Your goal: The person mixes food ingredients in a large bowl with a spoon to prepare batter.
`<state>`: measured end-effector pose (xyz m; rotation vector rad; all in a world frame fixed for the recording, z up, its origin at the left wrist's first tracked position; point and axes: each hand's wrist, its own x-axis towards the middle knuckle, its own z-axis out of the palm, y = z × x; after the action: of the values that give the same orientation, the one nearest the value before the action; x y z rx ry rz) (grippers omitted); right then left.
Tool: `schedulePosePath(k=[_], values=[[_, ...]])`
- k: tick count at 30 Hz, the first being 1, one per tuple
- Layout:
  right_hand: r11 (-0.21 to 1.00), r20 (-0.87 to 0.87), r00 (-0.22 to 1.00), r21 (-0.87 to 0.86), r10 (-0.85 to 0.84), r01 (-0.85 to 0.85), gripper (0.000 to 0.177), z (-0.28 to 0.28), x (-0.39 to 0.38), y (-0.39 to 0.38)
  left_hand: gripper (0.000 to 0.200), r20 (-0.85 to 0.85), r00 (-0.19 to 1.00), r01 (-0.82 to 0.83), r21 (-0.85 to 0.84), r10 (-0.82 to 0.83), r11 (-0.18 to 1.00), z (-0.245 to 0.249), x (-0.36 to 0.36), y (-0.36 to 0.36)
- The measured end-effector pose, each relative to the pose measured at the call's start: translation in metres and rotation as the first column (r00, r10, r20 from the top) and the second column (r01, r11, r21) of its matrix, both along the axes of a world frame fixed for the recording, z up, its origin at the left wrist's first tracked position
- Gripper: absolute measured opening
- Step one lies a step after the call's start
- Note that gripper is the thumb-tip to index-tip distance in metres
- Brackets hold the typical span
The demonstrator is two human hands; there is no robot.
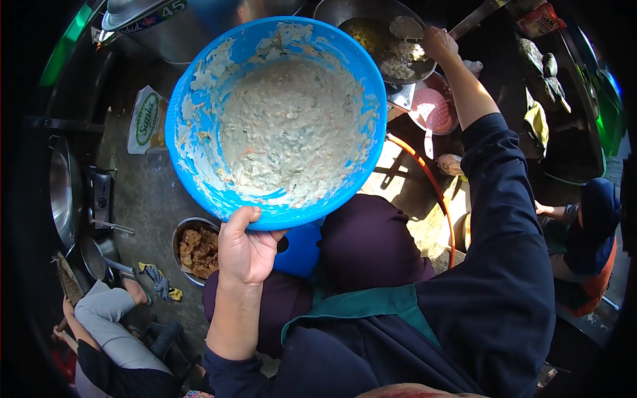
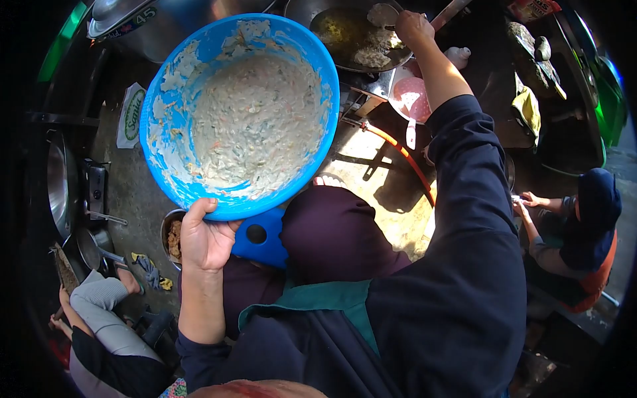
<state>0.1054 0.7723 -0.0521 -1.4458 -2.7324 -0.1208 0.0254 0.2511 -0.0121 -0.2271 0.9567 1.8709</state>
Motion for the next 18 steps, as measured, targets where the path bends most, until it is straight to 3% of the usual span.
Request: schedulePosePath(k=[9, 18], values=[[0.943, 0.096, 0.986, 0.29, 0.137, -0.16, 0.023, -0.011, -0.001, 0.005, 0.045, 0.026, 0.999, -0.026, -0.013, 0.026, 1.0, 0.001, 0.001, -0.001], [0.964, 0.139, 0.99, 0.254, 0.04, -0.075, 0.025, 0.008, -0.003, -0.017, 0.046, 0.008, 1.0, -0.021, -0.028, 0.021, 0.999, 0.0, 0.002, -0.001]])
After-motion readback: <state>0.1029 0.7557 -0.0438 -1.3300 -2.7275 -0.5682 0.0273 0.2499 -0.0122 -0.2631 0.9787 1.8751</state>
